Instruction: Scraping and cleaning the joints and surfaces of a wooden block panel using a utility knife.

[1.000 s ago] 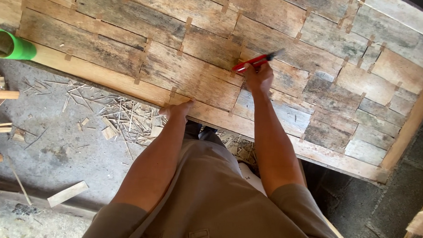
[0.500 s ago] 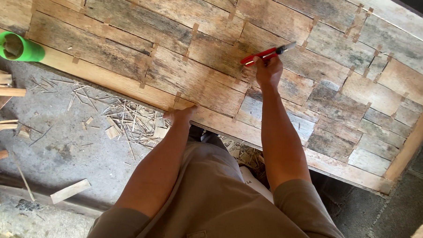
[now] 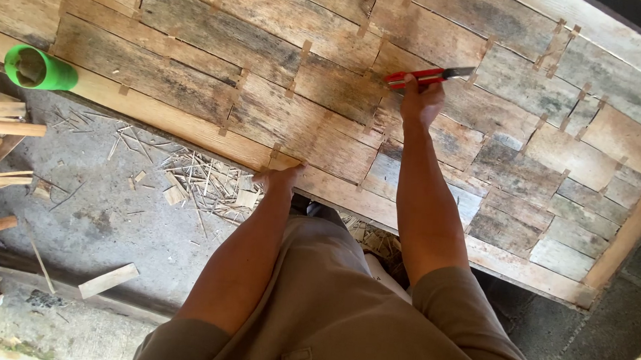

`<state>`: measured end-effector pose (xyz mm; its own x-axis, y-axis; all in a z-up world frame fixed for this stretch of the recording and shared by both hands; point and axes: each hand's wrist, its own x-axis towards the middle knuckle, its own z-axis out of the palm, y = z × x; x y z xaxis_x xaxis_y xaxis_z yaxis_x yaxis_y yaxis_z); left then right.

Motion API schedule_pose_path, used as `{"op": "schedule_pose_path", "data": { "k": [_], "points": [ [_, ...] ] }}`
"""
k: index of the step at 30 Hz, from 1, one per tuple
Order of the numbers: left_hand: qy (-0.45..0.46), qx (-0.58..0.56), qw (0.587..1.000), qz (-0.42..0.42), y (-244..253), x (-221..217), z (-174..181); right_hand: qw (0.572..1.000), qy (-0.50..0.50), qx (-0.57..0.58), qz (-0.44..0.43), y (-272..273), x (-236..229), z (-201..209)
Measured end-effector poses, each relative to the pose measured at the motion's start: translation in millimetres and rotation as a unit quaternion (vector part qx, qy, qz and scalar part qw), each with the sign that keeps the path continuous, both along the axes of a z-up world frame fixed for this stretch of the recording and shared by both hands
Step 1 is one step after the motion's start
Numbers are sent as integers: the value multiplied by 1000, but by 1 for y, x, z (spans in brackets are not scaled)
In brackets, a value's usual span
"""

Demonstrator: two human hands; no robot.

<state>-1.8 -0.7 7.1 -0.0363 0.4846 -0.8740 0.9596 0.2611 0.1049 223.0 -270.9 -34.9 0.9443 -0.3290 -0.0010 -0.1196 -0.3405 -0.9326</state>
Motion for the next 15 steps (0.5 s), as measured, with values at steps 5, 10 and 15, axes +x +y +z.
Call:
{"op": "schedule_pose_path", "data": {
  "k": [5,10,15],
  "points": [
    [22,-8,1000,4,0,7,1,998,24,22,-60,5,4,15],
    [25,11,999,23,0,3,-10,997,44,-32,-63,10,7,25],
    [-4,-16,996,85,-1,6,-11,999,25,-42,10,3,4,22]
  ]
}}
